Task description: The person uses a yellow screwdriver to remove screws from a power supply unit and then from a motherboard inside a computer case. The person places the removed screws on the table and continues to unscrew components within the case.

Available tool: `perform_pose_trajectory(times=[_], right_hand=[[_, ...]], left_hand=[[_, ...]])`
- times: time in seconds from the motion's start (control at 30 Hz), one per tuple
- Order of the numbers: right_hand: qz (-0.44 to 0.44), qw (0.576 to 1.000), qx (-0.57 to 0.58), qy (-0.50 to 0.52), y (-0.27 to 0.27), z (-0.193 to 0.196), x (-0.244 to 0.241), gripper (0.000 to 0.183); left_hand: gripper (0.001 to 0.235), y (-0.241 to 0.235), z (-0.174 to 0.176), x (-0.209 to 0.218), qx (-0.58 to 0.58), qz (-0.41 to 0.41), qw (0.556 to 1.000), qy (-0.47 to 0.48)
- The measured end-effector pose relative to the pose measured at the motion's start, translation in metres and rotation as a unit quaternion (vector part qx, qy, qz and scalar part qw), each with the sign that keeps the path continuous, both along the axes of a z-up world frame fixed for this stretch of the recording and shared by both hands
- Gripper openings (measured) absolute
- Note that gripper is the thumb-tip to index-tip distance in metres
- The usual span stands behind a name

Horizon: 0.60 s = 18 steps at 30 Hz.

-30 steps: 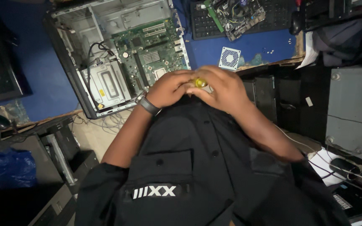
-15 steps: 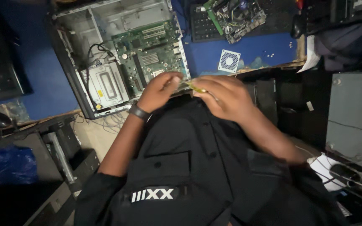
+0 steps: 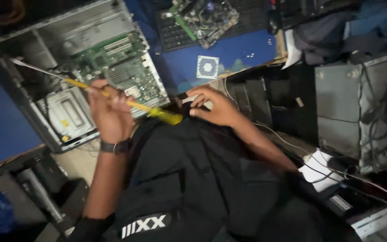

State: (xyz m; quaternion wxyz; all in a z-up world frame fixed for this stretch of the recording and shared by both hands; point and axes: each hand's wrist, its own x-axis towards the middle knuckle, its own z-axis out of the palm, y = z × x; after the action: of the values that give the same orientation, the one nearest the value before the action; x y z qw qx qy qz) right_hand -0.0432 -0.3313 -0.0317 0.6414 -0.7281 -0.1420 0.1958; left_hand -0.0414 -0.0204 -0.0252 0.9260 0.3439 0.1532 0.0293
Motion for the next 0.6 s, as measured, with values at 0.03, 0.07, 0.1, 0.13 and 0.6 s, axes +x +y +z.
perform_pose_trajectory(times=[0.03, 0.07, 0.1, 0.13, 0.6], right_hand=[[-0.015, 0.998, -0.063, 0.003, -0.013, -0.021, 0.004, 0.031], [-0.029, 0.992, -0.126, 0.006, -0.029, -0.043, 0.008, 0.025], [-0.069, 0.983, -0.17, 0.001, -0.047, -0.064, 0.011, 0.019], [-0.108, 0.971, -0.213, -0.004, -0.067, -0.085, 0.015, 0.014], [-0.333, 0.877, -0.333, -0.101, -0.199, -0.194, 0.072, 0.023]], left_hand=[[0.033, 0.003, 0.007, 0.0, 0.04, -0.006, 0.999, -0.017], [0.033, 0.004, 0.013, 0.001, 0.08, -0.011, 0.996, -0.033], [0.033, 0.004, 0.017, -0.001, 0.188, -0.041, 0.981, -0.019], [0.034, 0.005, 0.021, -0.003, 0.293, -0.07, 0.954, -0.005], [0.029, -0.041, 0.016, -0.035, 0.61, -0.212, 0.763, 0.037]])
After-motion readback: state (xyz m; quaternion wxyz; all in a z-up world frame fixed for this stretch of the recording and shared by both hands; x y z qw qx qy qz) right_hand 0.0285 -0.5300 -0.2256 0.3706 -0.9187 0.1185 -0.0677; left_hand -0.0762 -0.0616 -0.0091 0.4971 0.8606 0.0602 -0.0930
